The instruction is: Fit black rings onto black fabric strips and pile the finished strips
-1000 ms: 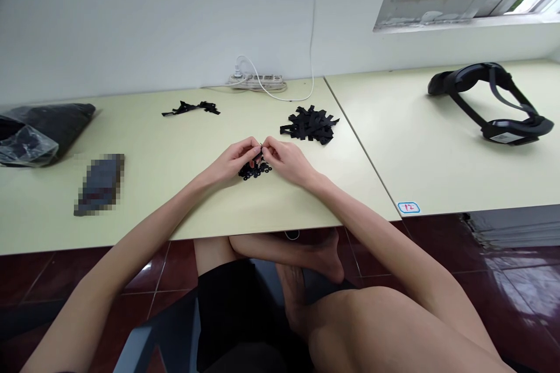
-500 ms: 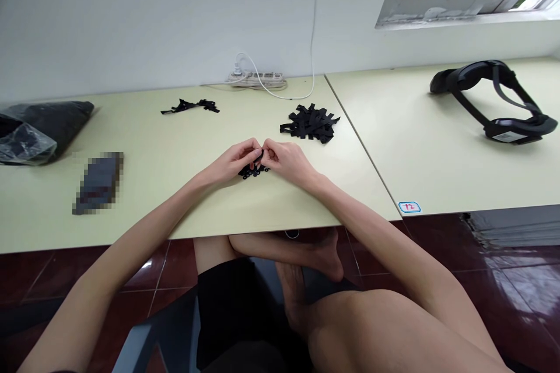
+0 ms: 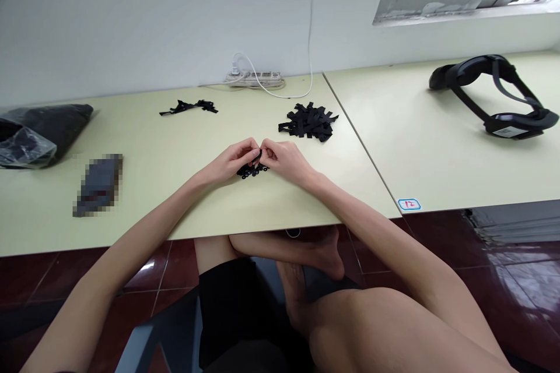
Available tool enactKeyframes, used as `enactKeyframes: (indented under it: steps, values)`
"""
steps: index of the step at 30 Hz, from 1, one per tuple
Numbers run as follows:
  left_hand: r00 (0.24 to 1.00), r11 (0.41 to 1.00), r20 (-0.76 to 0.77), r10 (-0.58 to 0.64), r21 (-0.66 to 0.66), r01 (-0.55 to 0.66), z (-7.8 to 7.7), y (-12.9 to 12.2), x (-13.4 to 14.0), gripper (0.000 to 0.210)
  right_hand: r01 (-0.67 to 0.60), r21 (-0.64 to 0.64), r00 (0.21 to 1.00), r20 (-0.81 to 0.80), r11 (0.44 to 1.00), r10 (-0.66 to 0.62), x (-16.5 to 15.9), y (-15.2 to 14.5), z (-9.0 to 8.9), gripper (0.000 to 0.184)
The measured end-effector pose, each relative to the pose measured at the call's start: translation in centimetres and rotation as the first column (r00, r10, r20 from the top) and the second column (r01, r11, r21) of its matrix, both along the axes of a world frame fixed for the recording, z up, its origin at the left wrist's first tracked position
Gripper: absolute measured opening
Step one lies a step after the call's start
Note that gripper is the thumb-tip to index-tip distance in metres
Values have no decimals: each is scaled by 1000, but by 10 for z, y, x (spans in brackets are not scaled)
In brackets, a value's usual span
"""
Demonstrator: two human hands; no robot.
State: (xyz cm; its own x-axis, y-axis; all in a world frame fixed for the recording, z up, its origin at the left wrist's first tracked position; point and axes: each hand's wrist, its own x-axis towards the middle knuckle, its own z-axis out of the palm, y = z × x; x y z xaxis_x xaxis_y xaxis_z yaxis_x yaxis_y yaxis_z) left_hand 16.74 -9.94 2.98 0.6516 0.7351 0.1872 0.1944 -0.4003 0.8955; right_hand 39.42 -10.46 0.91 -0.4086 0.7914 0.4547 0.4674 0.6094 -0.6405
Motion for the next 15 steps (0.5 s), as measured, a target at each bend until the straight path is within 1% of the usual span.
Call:
enactKeyframes:
  steps: [5,15]
  values:
    - [1000,1000,-3,-4,-11,4,0,0,0,48,-8,17,1000,-19,1000,8,0,1,-1,20]
    - [1000,1000,19,-16,-26,16,0,0,0,48,-28,-10,998,-65,1000,27,1,3,-4,23]
